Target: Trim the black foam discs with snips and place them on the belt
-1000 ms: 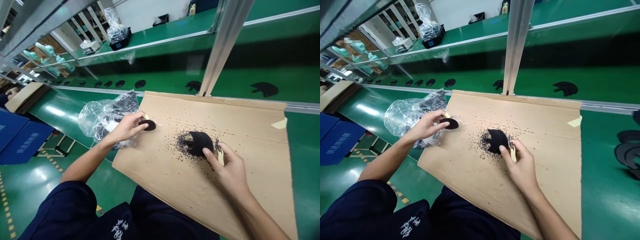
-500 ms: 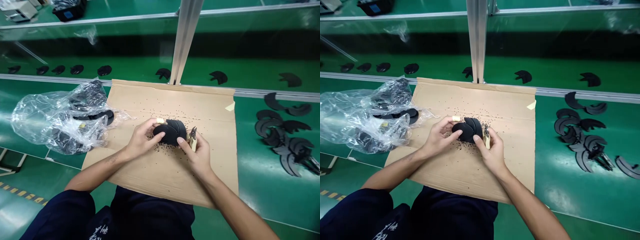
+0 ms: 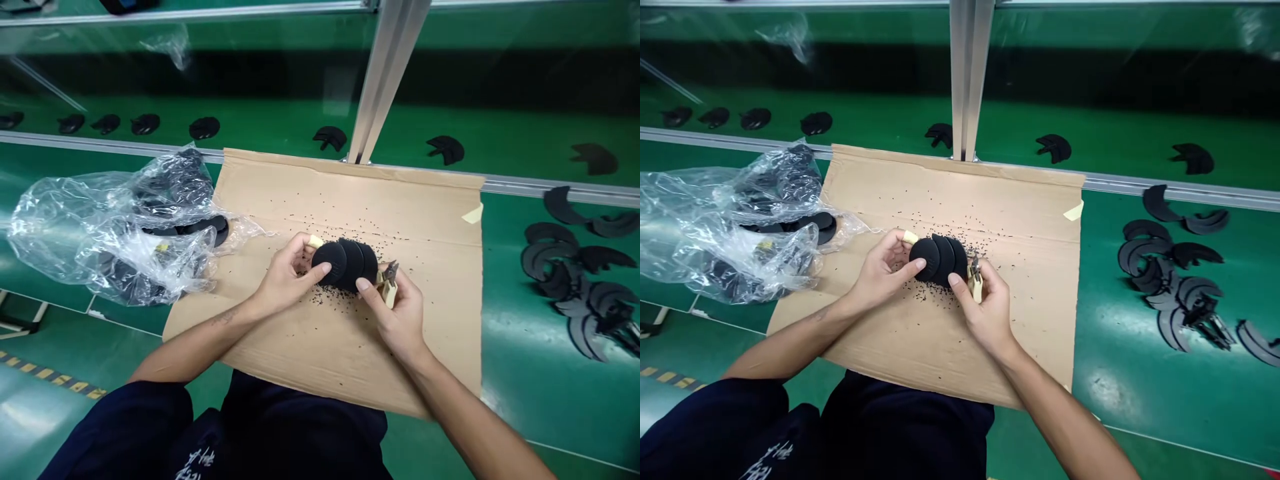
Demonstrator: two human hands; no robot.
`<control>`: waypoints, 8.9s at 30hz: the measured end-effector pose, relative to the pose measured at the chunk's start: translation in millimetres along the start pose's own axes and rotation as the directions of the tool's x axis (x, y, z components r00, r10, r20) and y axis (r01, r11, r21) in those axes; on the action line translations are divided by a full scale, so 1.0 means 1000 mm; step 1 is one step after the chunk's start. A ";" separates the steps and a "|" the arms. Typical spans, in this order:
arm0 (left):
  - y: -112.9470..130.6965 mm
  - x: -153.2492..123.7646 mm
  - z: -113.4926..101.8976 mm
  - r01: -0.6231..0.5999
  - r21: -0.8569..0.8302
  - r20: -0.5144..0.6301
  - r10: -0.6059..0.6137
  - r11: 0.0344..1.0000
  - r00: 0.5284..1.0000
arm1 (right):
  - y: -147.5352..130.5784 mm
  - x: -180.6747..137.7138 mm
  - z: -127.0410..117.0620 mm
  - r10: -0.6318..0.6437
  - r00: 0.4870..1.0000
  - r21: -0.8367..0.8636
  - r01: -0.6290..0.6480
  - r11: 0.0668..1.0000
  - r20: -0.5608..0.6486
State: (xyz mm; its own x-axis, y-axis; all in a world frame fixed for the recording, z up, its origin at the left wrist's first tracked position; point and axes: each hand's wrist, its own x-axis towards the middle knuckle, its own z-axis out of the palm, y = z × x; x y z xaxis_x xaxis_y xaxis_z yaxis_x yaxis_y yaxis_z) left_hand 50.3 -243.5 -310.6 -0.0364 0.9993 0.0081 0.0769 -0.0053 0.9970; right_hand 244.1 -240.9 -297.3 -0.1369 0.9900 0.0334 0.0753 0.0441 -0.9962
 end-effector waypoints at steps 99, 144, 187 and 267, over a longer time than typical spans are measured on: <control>0.005 -0.002 -0.018 -0.642 0.154 0.452 0.525 0.751 0.722 | 0.016 0.003 -0.011 -0.468 0.826 -0.134 0.527 0.839 0.314; 0.005 -0.011 -0.008 -0.286 0.026 0.275 0.268 0.958 0.923 | 0.002 0.005 -0.013 -0.297 0.919 -0.062 0.323 0.944 0.259; 0.006 -0.007 -0.014 -0.501 0.214 0.310 0.428 0.839 0.849 | 0.020 0.013 -0.027 -0.409 0.817 -0.648 0.574 0.501 0.407; 0.012 -0.014 -0.016 -0.385 0.193 0.375 0.295 0.902 0.879 | 0.007 0.011 -0.031 -0.427 0.838 -0.506 0.546 0.668 0.341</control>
State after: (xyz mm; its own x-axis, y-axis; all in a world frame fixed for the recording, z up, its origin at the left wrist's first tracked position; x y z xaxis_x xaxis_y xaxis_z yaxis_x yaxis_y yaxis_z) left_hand 35.8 -258.6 -297.3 0.3642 0.8905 0.2728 0.2758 -0.3829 0.8817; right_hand 274.0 -225.7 -301.2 -0.4834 0.7648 0.4259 0.4751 0.6378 -0.6062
